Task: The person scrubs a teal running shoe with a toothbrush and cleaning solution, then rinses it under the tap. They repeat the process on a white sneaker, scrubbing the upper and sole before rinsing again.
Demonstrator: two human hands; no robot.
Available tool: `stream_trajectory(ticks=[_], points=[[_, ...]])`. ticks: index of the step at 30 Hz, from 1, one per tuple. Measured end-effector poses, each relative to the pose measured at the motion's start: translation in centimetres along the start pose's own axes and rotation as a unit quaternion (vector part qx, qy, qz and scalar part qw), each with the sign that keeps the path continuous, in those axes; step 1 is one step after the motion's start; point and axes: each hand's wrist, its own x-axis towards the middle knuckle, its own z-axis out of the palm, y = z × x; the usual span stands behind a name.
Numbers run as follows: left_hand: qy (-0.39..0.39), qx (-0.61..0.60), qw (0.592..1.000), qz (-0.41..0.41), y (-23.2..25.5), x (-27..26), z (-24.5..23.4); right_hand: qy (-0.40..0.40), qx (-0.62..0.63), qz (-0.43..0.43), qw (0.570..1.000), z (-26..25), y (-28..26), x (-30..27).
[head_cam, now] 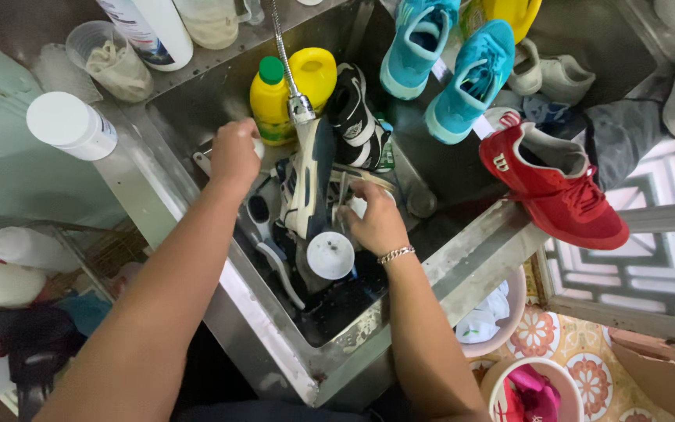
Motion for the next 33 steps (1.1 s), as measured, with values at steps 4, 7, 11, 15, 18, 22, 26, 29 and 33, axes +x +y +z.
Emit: stream_trajectory(ticks=[4,7,11,15,18,22,26,29,33], points=[[-0.074,0.092,0.985,-0.122,-3.0,1.6,3.9,-0.062,-0.013,0.019,0.998,0.7,0.2,0.6],[-0.175,0.094,0.963,-0.185,-3.8,1.0,7.3,-0.089,-0.04,0.021,0.995,1.5,0.2,1.3],[-0.167,-0.013,0.972,-0.165,-1.5,-0.3,13.0,-0.069,-0.002,-0.029,0.997,3.6,0.6,2.7],[0.086,-0.21,0.952,-0.203,1.7,-1.0,15.8,-0.019,0.113,-0.023,0.993,6.2,1.0,4.7],[0.004,-0.615,0.748,-0.249,3.2,-0.2,15.2,-0.009,0.162,0.053,0.985,8.7,1.8,5.9],[-0.057,-0.657,0.679,-0.322,5.3,1.2,13.8,-0.034,0.241,0.195,0.95,11.7,3.2,6.5],[-0.027,-0.519,0.791,-0.324,8.6,2.3,11.5,-0.005,0.083,0.073,0.994,12.3,5.2,7.3],[-0.008,-0.545,0.767,-0.339,10.2,2.1,9.2,-0.083,-0.036,0.141,0.986,11.5,6.0,7.7],[0.102,-0.324,0.885,-0.319,10.0,0.0,8.4,-0.044,-0.006,0.187,0.981,12.0,6.2,7.0]])
